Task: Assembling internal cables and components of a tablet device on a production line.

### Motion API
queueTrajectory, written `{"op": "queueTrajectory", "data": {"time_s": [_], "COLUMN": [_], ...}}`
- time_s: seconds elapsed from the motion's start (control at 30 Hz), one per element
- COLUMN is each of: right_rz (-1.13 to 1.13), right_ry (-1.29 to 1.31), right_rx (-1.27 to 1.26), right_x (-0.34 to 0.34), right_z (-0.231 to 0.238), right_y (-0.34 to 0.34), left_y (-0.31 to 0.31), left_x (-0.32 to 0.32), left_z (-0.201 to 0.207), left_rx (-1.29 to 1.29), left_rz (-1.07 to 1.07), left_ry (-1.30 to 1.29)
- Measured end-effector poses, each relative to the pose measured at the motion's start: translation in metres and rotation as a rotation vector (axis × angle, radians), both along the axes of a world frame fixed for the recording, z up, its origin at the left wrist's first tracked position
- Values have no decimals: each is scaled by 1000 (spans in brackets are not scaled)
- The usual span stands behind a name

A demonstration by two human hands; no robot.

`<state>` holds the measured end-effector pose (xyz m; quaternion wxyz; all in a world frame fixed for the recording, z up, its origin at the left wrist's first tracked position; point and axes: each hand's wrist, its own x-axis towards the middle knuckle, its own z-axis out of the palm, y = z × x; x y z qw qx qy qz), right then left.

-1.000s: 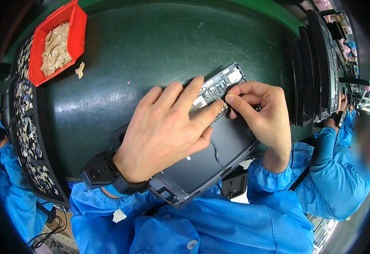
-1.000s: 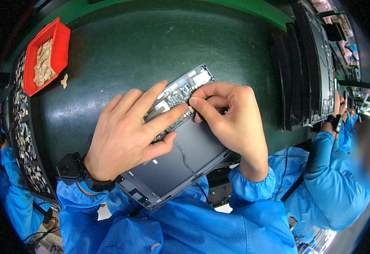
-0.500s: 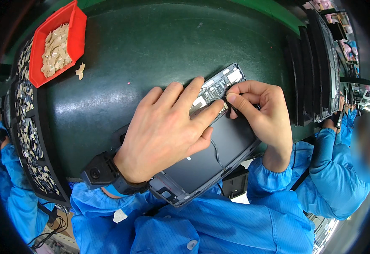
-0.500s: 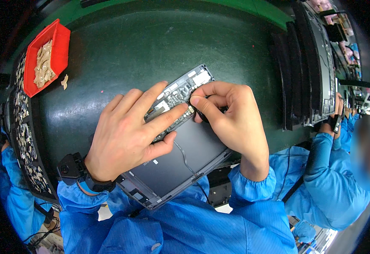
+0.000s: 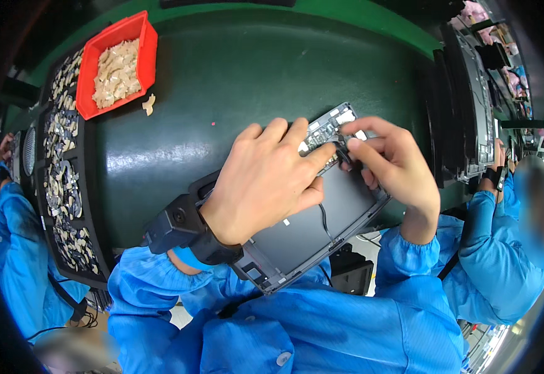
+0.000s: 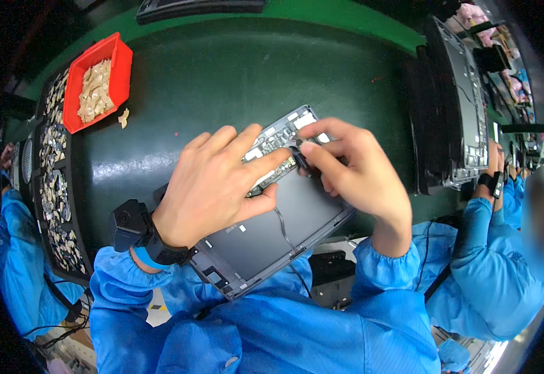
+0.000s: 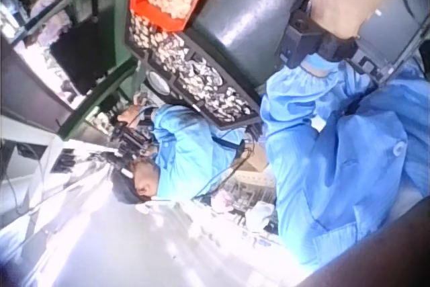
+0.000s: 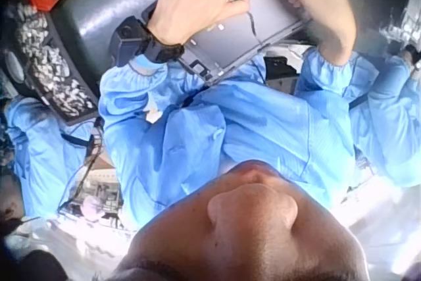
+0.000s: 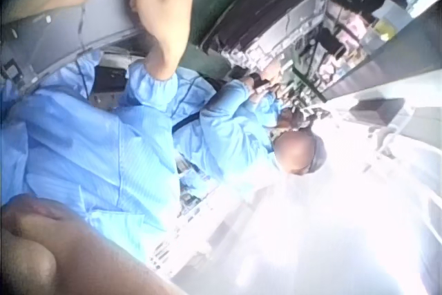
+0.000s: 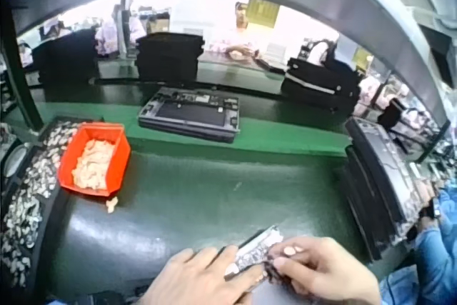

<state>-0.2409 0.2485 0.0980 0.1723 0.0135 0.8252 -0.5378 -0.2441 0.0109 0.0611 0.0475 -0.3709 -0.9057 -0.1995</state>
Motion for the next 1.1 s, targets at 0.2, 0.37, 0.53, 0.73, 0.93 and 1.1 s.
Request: {"op": "queueTrajectory", "data": {"time_s": [0.2,0.37,0.53,0.73,0.93,1.1], "right_rz": [-117,-106,-255,-285,-237,-237], "right_ry": [89,-19,247,414,448,445], "right_rx": [-46,-425,-316,-346,-223,-205], "right_x": [9,6,4,11,12,13], "right_z": [-7,-21,-48,-78,-74,-75], "right_y": [27,39,69,70,61,61], "left_y": [8,49,56,66,67,72], "left_x": [3,-4,-5,-3,-6,-9], "left_z": [11,-10,-5,-3,0,-2], "left_rx": [52,462,373,328,303,329], "left_rz": [-26,-111,-156,-134,-118,-141], "left_ry": [133,-151,-55,-51,-81,-49]}}
